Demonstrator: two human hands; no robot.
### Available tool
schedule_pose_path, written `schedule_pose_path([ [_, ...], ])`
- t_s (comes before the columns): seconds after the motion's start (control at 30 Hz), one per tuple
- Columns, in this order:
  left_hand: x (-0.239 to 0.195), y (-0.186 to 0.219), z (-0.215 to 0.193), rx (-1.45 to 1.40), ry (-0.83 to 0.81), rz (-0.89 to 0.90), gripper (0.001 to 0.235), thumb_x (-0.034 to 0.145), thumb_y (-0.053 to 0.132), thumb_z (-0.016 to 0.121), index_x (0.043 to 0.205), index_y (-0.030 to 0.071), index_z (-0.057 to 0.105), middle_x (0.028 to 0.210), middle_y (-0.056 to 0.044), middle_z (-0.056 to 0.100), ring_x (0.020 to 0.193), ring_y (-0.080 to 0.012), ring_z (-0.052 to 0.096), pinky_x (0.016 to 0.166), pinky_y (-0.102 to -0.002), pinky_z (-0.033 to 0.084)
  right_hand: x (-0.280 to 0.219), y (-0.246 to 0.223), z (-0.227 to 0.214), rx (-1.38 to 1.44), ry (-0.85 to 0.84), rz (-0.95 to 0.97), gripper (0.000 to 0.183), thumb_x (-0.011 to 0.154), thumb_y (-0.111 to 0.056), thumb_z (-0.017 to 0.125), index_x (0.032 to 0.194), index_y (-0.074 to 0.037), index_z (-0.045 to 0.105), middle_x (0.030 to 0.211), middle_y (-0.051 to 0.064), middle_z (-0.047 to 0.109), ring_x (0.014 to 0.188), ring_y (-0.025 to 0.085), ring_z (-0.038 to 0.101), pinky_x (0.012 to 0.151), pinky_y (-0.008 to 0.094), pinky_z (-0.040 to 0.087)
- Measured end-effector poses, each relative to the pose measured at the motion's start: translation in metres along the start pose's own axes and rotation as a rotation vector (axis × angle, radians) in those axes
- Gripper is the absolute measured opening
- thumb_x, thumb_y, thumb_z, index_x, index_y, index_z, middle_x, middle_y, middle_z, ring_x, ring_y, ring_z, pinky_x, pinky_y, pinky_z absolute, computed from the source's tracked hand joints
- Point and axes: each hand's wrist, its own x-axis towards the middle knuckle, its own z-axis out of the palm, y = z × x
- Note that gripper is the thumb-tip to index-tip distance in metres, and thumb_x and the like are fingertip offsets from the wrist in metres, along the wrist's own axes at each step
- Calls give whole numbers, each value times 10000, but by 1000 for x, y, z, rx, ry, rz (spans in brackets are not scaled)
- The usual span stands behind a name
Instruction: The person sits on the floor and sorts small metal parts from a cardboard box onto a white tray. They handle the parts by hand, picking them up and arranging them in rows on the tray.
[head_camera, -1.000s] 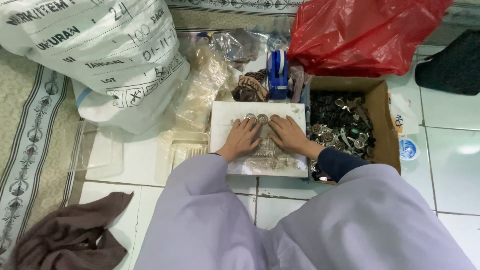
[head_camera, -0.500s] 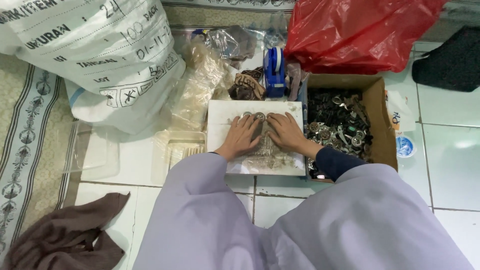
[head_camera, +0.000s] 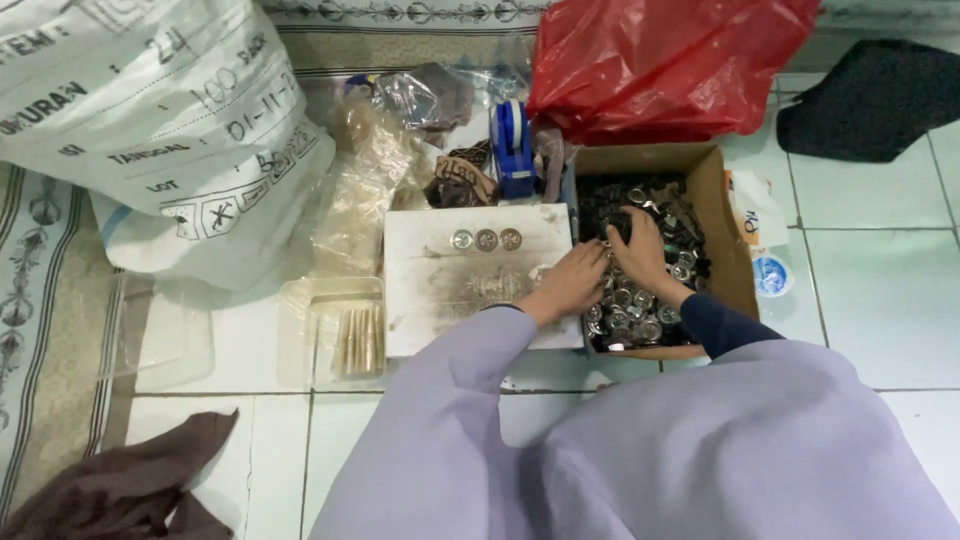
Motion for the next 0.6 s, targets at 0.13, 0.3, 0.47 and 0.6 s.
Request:
schedule_pose_path([
  [0.13, 11, 39, 38, -191, -233, 31, 555, 695, 198, 707, 1174, -63, 609, 1165, -261, 619, 1196, -422, 600, 1040, -453, 500, -12, 63, -9, 18, -139, 185, 694, 991, -343, 641, 1517, 19, 371, 1416, 357, 461, 1345, 528, 480, 1094, 629, 394],
  [0.3, 21, 68, 32, -48, -788, -121, 647, 888, 232, 590, 1406, -139, 479, 1562, -353, 330, 1527, -452, 237, 1209, -450, 351, -49, 110, 1, -17, -528, 172, 750, 923, -282, 612, 1550, 26, 338, 1434, 370, 484, 1344, 525, 503, 1084, 635, 432],
  [0.47, 21, 67, 16, -6, -935, -268, 763, 948, 264, 584, 1562, -54, 264, 1624, -351, 173, 1533, -507, 100, 1229, -568, 204, -89, 62, -25, -335, -685, 101, 769, 934, -269, 640, 1585, -24, 311, 1542, 327, 393, 1365, 473, 510, 1078, 576, 483],
  [0.6, 0, 57, 60, 39, -1082, -292, 852, 962, 381, 610, 1632, 86, 175, 1643, -322, 156, 1500, -529, 208, 1129, -619, 334, -105, 82, -8, -444, -681, 29, 744, 903, -310, 687, 1551, -69, 414, 1581, 274, 365, 1327, 472, 544, 1010, 562, 547],
])
